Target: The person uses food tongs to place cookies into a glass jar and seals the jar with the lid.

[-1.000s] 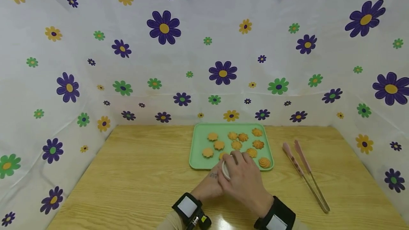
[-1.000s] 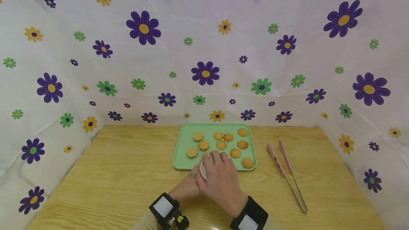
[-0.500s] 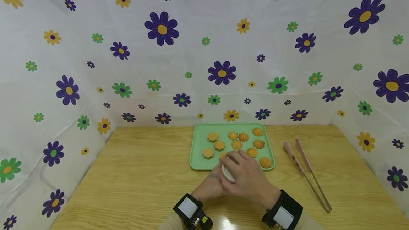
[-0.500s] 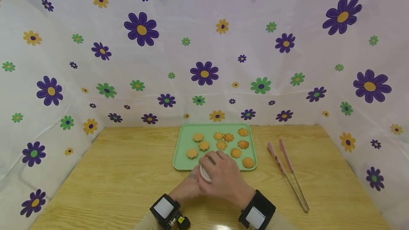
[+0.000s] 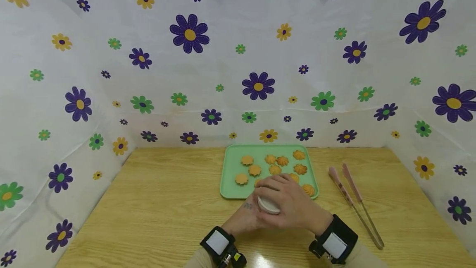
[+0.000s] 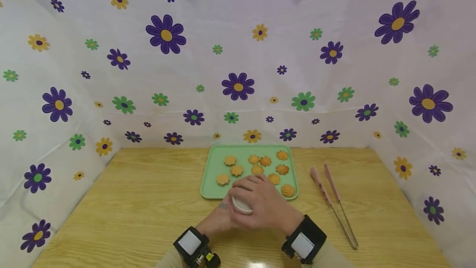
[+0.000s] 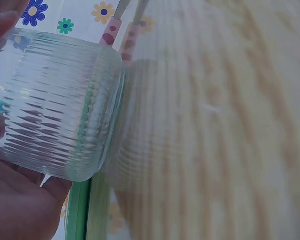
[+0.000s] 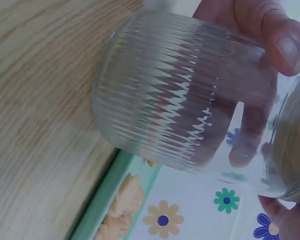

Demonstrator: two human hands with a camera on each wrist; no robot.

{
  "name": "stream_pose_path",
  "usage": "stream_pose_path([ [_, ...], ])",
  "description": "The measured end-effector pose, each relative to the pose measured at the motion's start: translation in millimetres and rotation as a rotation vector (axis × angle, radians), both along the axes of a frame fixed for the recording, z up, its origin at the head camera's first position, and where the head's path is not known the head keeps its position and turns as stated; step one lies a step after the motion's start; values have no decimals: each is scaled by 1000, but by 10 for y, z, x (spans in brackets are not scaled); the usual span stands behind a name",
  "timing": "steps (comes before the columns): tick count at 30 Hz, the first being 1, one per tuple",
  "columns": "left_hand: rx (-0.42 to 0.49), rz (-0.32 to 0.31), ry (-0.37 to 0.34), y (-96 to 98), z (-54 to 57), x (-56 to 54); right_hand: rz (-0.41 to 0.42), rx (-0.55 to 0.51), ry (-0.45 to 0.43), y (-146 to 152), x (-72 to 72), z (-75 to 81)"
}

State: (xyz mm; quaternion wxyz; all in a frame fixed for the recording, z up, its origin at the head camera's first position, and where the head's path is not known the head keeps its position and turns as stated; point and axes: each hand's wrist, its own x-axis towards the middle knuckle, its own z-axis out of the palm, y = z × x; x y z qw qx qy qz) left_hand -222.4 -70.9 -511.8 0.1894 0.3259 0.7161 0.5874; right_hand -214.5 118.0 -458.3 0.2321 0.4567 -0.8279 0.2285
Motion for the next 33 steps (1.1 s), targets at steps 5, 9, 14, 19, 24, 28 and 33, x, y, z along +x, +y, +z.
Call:
stream_pose_path([
  [5, 18, 40, -61, 29, 33, -40, 32, -86, -86, 15, 0, 33],
  [9, -16, 73, -62, 55, 52, -53, -102, -162, -47, -35, 104, 42],
  [14, -24, 61, 4, 33, 33, -57, -244, -204, 32, -155, 225, 3],
  [19, -75, 54, 128, 5, 0, -45, -375, -160, 57, -264, 261, -51],
  [24, -144, 83, 202, 19, 5, -4, -420, -142, 61, -304, 256, -70],
  [28, -142, 99, 189, 32, 5, 19, -379, -146, 59, -287, 236, -65],
  [33, -122, 78, 167, 37, -3, 24, -319, -152, 52, -241, 198, -61],
])
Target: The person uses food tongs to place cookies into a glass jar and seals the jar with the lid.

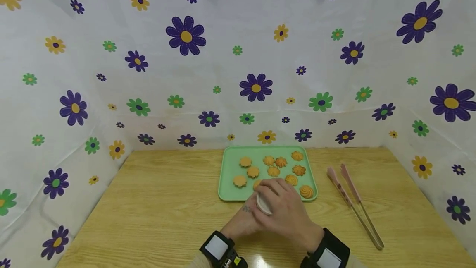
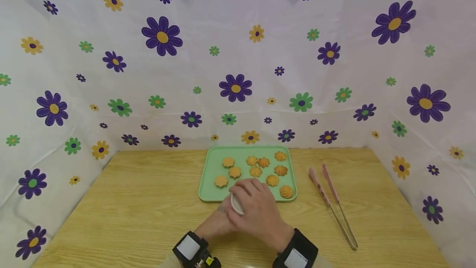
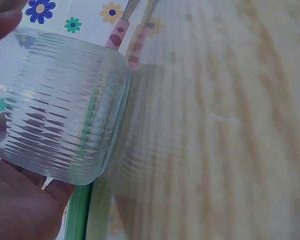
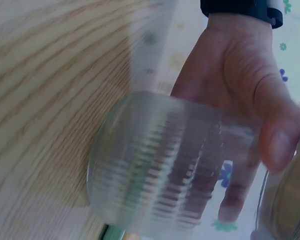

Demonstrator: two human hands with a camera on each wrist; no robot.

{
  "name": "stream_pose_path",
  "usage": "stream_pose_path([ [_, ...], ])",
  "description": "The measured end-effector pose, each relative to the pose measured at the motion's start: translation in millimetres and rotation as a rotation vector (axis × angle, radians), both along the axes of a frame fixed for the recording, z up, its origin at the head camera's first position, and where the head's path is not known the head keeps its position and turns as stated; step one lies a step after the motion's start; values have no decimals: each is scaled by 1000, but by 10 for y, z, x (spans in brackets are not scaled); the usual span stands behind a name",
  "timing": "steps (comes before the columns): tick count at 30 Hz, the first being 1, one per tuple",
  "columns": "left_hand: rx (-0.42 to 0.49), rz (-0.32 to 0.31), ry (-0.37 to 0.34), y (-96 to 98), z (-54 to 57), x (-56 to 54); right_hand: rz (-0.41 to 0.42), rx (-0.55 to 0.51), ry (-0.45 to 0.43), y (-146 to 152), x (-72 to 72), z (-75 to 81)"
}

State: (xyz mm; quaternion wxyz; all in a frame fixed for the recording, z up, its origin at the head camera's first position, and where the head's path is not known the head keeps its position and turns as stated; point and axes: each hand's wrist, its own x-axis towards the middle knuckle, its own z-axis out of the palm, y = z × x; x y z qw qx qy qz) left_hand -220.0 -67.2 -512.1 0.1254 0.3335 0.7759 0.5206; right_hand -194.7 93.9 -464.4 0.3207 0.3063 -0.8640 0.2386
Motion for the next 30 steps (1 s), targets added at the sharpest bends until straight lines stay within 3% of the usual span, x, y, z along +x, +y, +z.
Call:
stream_pose_path([
  [8, -51, 2, 27, -19, -10, 10, 146, -7, -24, 58, -74, -13],
  [11, -56, 9, 0, -19, -7, 17, 212, -8, -43, 92, -100, -10],
  [20, 69, -5, -130, -16, -11, 13, 350, -3, -66, 178, -182, -13],
  [27, 118, -30, -161, 3, -18, -20, 461, -20, -16, 228, -269, -4],
  [30, 167, -54, -214, 5, -30, -30, 479, -9, 16, 240, -287, -9],
])
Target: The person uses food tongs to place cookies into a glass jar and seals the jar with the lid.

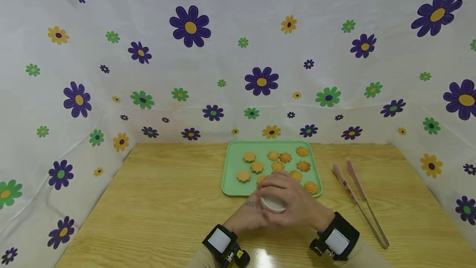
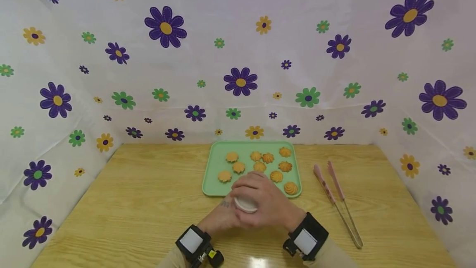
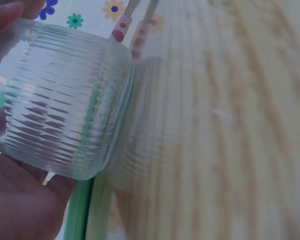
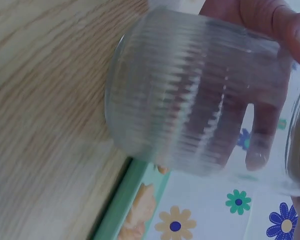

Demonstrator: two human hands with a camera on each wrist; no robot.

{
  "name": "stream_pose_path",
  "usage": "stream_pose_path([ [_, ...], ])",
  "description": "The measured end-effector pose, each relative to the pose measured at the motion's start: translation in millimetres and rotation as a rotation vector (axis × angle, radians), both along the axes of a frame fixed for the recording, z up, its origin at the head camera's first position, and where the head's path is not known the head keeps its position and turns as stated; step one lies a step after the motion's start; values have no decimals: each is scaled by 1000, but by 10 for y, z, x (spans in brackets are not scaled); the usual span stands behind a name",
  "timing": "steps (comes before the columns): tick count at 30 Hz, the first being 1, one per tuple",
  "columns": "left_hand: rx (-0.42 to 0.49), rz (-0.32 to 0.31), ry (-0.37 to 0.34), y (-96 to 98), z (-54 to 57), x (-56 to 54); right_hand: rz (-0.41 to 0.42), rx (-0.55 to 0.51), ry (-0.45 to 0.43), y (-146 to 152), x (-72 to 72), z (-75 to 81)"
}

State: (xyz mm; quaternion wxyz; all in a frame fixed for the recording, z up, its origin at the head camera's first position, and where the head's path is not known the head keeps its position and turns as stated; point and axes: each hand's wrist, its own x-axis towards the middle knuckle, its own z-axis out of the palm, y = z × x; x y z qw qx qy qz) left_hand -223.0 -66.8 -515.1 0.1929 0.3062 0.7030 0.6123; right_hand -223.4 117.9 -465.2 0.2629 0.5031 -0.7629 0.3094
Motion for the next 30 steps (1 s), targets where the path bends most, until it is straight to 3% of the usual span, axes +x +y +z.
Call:
stream_pose_path([
  [3, 32, -1, -43, -21, 22, -31, 31, -13, 18, 4, -39, 20],
  [6, -2, 18, -51, -14, 33, -40, 76, -71, -34, 32, -18, 20],
  [8, -28, 23, -38, 5, 41, -38, 53, -119, -68, 34, 34, 27],
  [10, -51, 34, -19, 10, 50, -30, -39, -142, -53, -2, 106, 42],
  [15, -148, 69, 116, -15, 82, -23, -436, -89, 45, -198, 319, 63],
  [19, -209, 48, 203, -19, 51, 24, -614, -7, 20, -303, 449, 6],
  [23, -192, 9, 208, -49, 43, 43, -630, 17, 25, -358, 429, -21],
  [30, -215, 13, 222, -67, 39, 36, -587, 7, 21, -358, 376, -17],
])
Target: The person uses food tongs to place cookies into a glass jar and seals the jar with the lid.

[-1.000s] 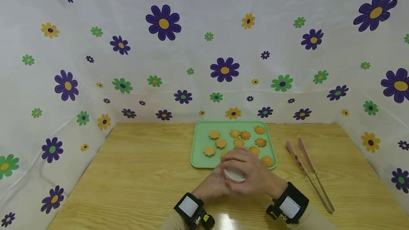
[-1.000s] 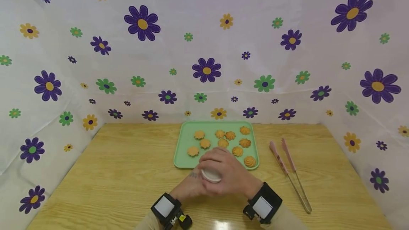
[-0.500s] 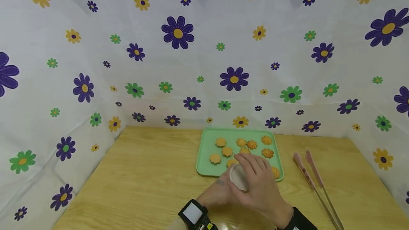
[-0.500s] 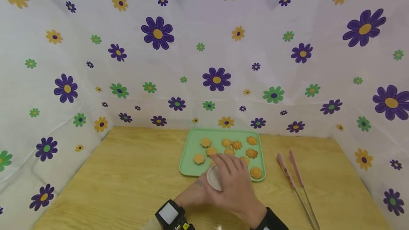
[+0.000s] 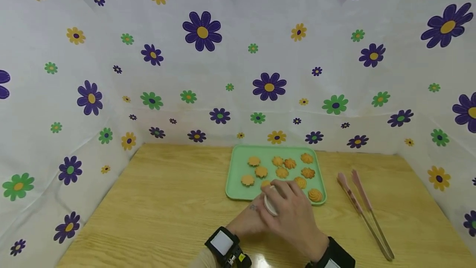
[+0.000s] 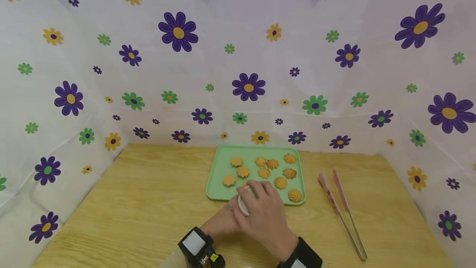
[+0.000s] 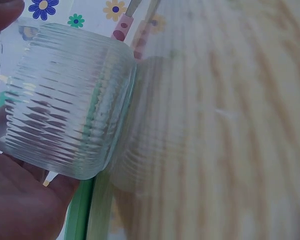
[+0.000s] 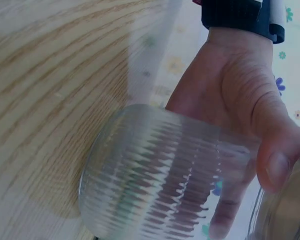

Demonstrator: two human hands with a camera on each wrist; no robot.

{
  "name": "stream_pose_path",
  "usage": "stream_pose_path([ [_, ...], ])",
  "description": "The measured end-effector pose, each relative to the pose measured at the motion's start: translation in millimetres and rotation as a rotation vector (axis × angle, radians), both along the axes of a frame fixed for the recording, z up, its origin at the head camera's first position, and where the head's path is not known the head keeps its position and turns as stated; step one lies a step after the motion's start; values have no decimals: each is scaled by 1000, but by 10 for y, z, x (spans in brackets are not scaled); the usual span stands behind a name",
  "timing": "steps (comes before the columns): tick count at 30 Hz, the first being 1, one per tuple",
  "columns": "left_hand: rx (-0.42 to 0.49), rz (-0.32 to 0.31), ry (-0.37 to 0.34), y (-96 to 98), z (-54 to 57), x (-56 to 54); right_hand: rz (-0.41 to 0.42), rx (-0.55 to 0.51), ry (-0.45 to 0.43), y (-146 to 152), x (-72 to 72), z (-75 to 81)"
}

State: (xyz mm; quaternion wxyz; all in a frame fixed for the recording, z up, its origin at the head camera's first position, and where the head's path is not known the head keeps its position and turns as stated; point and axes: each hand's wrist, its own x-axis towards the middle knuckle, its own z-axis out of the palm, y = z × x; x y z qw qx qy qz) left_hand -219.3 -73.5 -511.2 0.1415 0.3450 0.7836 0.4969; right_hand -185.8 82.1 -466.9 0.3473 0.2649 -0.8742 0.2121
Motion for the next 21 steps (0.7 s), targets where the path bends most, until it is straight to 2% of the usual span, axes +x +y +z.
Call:
stream_pose_path([
  [5, -21, -20, -7, -6, 1, -5, 40, 9, 6, 37, -26, 9],
  [12, 10, -23, -24, 0, 23, 4, 144, -3, -12, 92, -75, 23],
  [19, 53, -5, -124, -1, 21, 5, 233, -34, -65, 143, -114, 17],
  [21, 66, -12, -121, 7, 11, -9, 261, -46, -71, 160, -131, 14],
])
